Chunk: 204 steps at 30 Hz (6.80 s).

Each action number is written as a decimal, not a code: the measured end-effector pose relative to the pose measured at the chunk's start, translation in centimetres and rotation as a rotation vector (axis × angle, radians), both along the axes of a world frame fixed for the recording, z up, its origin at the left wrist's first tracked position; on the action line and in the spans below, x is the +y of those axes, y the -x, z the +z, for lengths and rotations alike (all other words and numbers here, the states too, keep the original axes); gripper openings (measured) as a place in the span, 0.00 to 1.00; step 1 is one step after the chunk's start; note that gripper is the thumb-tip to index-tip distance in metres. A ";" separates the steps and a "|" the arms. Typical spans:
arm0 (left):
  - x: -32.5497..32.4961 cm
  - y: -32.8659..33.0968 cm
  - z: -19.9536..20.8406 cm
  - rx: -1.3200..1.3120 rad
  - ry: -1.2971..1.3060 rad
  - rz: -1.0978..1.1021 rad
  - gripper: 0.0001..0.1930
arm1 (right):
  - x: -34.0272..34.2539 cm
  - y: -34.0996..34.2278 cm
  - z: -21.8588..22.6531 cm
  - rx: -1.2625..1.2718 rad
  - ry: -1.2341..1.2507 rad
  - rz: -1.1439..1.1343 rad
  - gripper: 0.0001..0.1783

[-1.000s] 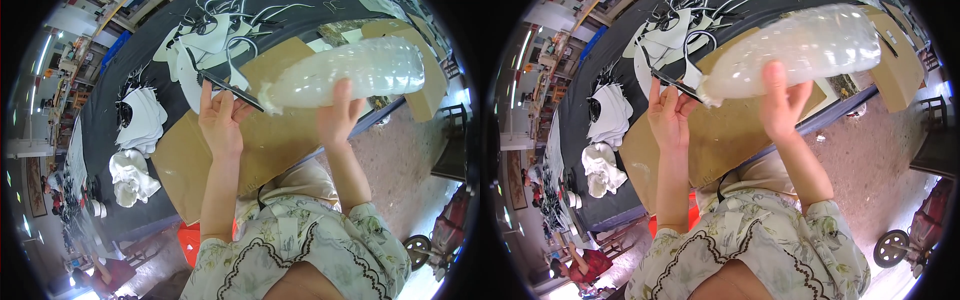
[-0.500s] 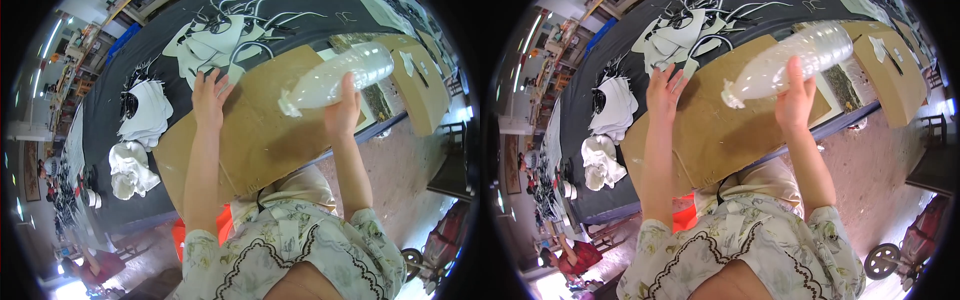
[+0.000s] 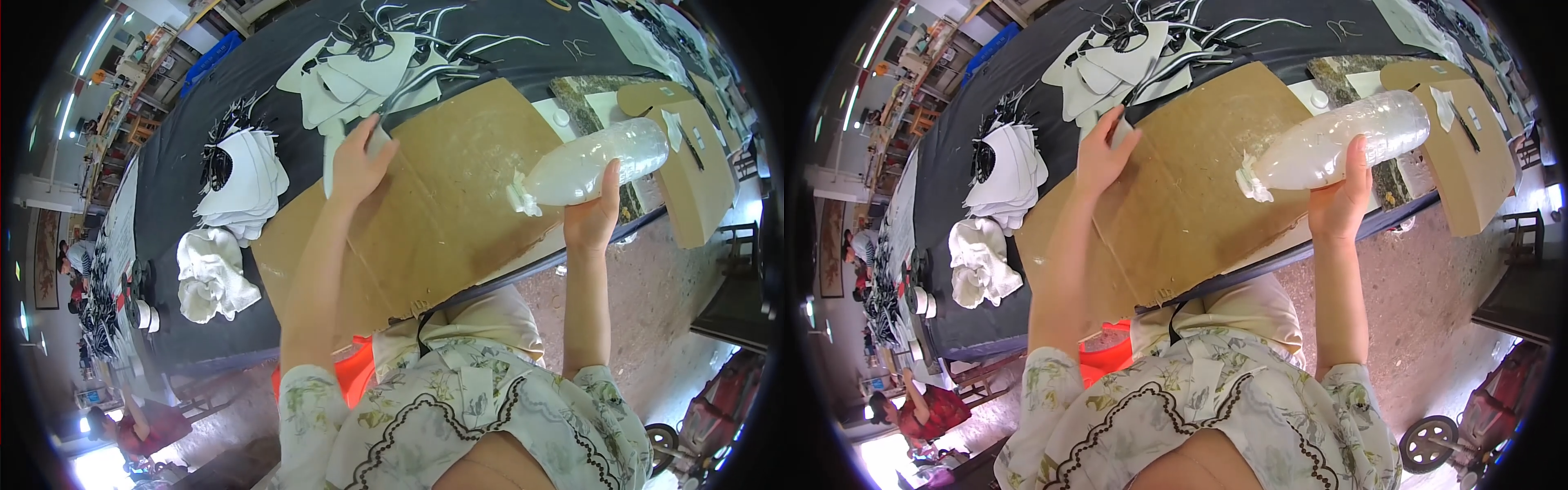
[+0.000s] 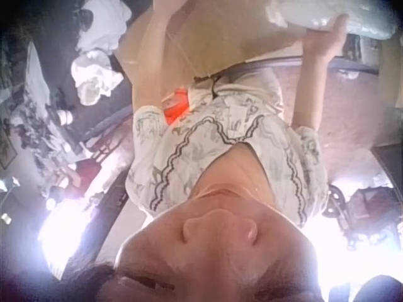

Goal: Applying adhesive to shoe upper components and attaching trim pieces in a factory setting.

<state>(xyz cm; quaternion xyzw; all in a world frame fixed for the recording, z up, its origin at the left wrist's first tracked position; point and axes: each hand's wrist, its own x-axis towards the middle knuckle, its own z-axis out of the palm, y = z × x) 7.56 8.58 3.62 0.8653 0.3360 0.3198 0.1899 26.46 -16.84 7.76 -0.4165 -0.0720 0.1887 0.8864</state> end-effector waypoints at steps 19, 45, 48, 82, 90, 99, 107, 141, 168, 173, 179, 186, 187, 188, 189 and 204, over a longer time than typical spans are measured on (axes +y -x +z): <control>-12.9 11.6 -1.8 0.285 -0.179 -0.208 0.16 | 3.2 3.1 -3.0 -0.494 0.240 -0.050 0.25; -9.7 10.0 -1.2 0.066 -0.173 -0.194 0.11 | 9.1 11.2 -3.1 -1.236 0.409 0.318 0.31; -9.7 10.1 -1.9 0.043 -0.204 -0.221 0.10 | 9.3 10.9 -3.5 -0.961 0.383 0.394 0.34; -12.7 16.5 -1.8 -0.031 0.104 0.182 0.12 | 11.2 -2.8 -2.9 -0.797 0.218 -0.099 0.27; -6.4 0.2 6.2 -0.227 0.391 -0.385 0.16 | 2.4 -7.3 0.5 -0.065 0.115 -0.285 0.32; -2.6 -11.8 -2.3 0.321 0.745 -0.763 0.26 | -4.2 -6.4 1.2 -0.046 -0.051 -0.277 0.32; -0.8 -10.8 1.7 -0.038 0.375 -0.655 0.28 | -1.2 -7.9 0.1 -0.351 0.076 -0.299 0.24; -12.0 16.0 0.8 -0.033 -0.088 -0.095 0.13 | 7.0 -2.9 -1.2 -1.169 0.986 -0.298 0.32; -4.5 9.8 2.2 -0.775 0.753 -0.241 0.10 | 7.2 13.4 -4.6 -0.910 0.401 0.085 0.31; -4.8 11.6 1.8 -0.952 0.717 -0.164 0.09 | 3.6 16.8 -3.3 -1.354 0.575 0.372 0.30; -4.3 11.5 2.3 -1.002 0.727 -0.196 0.08 | 4.8 16.7 -2.4 -0.726 0.550 0.566 0.27; -5.1 14.9 2.8 -0.486 0.656 -0.406 0.30 | 2.9 8.4 0.8 -0.686 0.437 0.003 0.22; -5.2 16.0 2.7 -0.333 0.593 -0.231 0.29 | 2.4 6.0 1.2 -0.549 0.321 -0.045 0.20; -5.0 16.9 2.5 -0.185 0.521 -0.064 0.29 | 1.7 3.3 0.8 -0.553 0.319 -0.059 0.20; -4.3 18.2 1.7 -0.015 0.367 -0.015 0.27 | 0.8 0.6 0.6 -0.401 0.288 -0.057 0.21; -1.7 11.5 11.8 -0.272 0.758 -0.310 0.28 | -0.1 -2.3 -7.0 0.294 -0.096 0.314 0.32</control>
